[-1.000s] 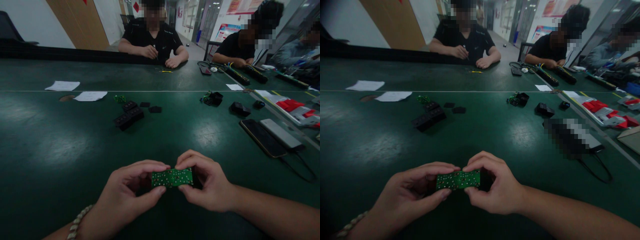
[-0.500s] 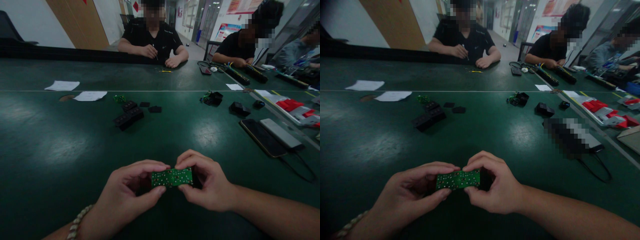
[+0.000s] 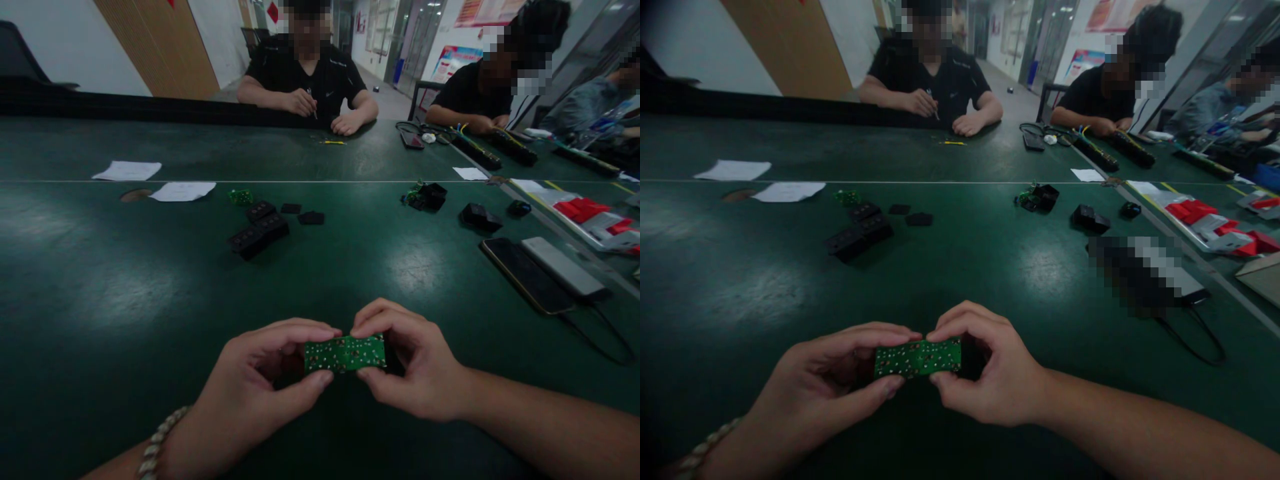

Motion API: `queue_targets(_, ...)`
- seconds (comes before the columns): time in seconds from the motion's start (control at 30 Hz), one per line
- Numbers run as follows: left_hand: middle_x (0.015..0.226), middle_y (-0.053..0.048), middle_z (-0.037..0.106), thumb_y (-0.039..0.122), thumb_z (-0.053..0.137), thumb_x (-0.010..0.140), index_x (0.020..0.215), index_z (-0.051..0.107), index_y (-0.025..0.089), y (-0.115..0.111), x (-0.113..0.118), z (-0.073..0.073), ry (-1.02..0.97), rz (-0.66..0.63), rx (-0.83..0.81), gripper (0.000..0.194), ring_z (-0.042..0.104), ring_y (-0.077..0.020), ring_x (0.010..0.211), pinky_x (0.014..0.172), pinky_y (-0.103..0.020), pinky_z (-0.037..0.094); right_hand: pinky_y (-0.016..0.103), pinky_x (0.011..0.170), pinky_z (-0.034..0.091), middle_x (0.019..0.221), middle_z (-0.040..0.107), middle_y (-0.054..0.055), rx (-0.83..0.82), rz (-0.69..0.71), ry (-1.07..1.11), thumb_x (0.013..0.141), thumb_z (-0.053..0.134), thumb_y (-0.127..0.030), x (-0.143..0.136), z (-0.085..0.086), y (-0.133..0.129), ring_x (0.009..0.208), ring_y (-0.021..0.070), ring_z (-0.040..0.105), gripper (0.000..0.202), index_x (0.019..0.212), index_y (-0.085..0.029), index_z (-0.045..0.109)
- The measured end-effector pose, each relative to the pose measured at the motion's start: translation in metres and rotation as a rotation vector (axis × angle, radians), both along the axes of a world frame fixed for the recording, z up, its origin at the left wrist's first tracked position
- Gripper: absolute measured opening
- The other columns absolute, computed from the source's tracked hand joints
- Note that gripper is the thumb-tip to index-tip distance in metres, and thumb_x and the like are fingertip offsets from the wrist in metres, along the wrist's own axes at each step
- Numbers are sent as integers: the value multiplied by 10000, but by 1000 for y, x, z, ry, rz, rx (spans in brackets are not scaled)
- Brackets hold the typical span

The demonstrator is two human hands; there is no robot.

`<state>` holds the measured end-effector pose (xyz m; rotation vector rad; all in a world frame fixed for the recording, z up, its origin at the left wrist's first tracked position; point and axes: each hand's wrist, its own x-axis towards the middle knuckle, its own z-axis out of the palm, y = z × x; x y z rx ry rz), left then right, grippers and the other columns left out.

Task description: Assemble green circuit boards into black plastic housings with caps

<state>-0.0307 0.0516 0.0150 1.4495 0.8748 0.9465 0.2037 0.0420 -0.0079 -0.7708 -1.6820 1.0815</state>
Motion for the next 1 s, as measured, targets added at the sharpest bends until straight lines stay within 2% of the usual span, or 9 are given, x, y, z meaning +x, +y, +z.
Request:
queue_targets(0.23,1085,-40,864,12,818,751,1063,855,298,0,-2,-3,20,0,1,424,824,-210,930,760,-231,680,322,710,562,1051,678,64,12,-8,-3,749,767,-50,0,1,0,869,188,692,420,1130,-222,721)
queue_targets(1.0,1073,-19,869,-10,812,738,1053,856,306,1,-1,-3,-1,2,6,448,825,-182,948,800,-189,660,329,716,567,1050,681,70,-1,-4,5,752,767,-58,0,0,-1,875,190,693,406,1125,-210,724)
